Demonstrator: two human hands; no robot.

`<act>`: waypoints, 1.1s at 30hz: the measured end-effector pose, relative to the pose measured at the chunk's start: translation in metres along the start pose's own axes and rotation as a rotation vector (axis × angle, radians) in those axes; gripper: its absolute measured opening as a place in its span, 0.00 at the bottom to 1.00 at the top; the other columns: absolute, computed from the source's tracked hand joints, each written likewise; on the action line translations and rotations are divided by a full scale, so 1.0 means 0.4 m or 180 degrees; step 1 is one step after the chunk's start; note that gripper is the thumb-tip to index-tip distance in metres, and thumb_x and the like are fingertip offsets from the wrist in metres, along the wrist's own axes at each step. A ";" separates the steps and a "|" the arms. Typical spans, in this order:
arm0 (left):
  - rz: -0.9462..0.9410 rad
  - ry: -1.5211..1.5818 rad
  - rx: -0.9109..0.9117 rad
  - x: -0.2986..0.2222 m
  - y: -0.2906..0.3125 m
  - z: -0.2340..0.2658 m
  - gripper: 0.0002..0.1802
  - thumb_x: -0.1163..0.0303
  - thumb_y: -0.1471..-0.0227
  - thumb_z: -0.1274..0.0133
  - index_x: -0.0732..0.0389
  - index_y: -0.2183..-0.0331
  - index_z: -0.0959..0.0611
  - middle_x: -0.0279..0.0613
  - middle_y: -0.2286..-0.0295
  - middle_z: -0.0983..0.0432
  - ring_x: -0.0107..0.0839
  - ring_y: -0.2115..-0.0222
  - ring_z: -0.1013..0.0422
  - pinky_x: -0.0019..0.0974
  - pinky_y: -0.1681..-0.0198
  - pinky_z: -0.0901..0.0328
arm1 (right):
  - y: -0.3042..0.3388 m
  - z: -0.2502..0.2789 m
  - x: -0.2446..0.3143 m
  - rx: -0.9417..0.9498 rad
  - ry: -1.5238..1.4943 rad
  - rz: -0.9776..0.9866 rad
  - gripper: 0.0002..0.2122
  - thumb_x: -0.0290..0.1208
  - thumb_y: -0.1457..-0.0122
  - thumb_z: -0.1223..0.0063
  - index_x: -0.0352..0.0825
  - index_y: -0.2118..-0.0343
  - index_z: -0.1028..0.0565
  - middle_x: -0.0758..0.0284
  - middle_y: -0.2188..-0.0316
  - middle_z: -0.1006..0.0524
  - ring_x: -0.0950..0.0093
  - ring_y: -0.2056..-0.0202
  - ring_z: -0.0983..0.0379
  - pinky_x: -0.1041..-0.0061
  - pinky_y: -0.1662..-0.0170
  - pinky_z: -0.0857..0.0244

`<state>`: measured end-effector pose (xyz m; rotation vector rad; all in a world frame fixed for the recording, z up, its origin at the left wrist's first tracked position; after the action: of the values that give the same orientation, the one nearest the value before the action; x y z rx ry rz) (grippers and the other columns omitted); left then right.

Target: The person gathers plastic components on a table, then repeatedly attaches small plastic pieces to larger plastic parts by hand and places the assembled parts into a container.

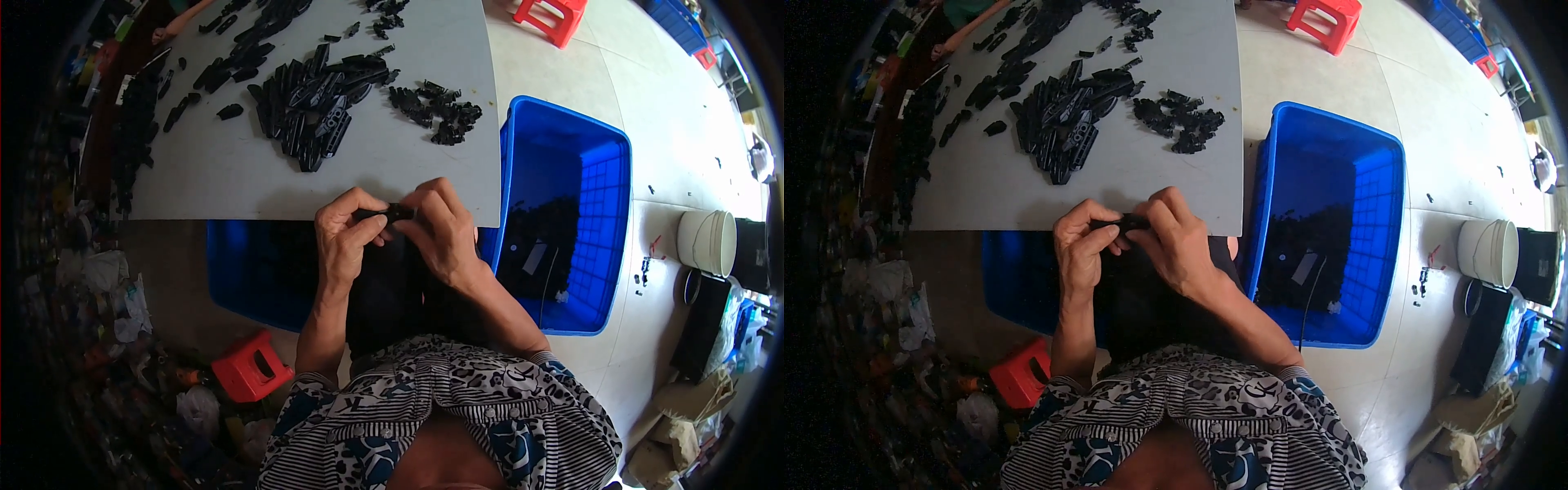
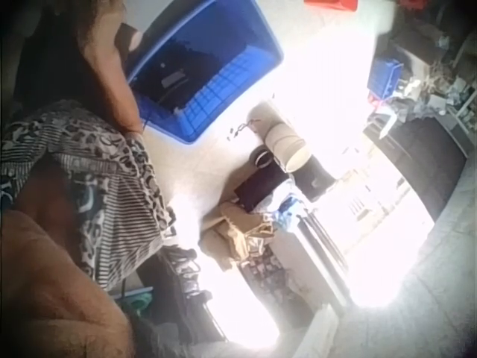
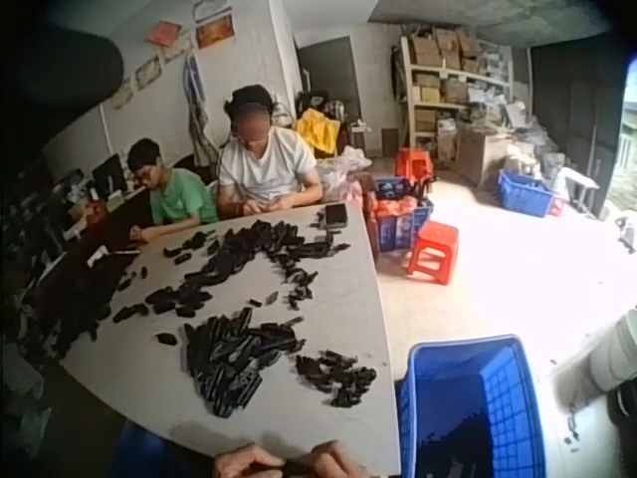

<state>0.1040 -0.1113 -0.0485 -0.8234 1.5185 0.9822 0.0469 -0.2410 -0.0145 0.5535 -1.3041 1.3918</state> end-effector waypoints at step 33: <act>-0.1060 -0.2880 -0.1483 -0.153 -0.084 0.205 0.12 0.75 0.55 0.41 0.62 0.64 0.21 0.43 0.70 0.29 0.38 0.69 0.31 0.39 0.66 0.35 | -0.363 0.138 -0.182 -0.0027 0.2330 -0.0180 0.05 0.25 0.55 0.43 0.34 0.73 0.22 0.62 0.71 0.26 0.62 0.69 0.26 0.66 0.65 0.34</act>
<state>0.1776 -0.0512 0.0018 -0.7538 0.3706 1.2344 0.1807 -0.3481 -0.0056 0.0459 -0.6931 1.3554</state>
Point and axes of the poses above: each hand's wrist, its own y-axis away from the middle knuckle, its own z-axis out of the back of the hand, x = y × z, the point moved 10 cm from there along -y, towards the middle knuckle
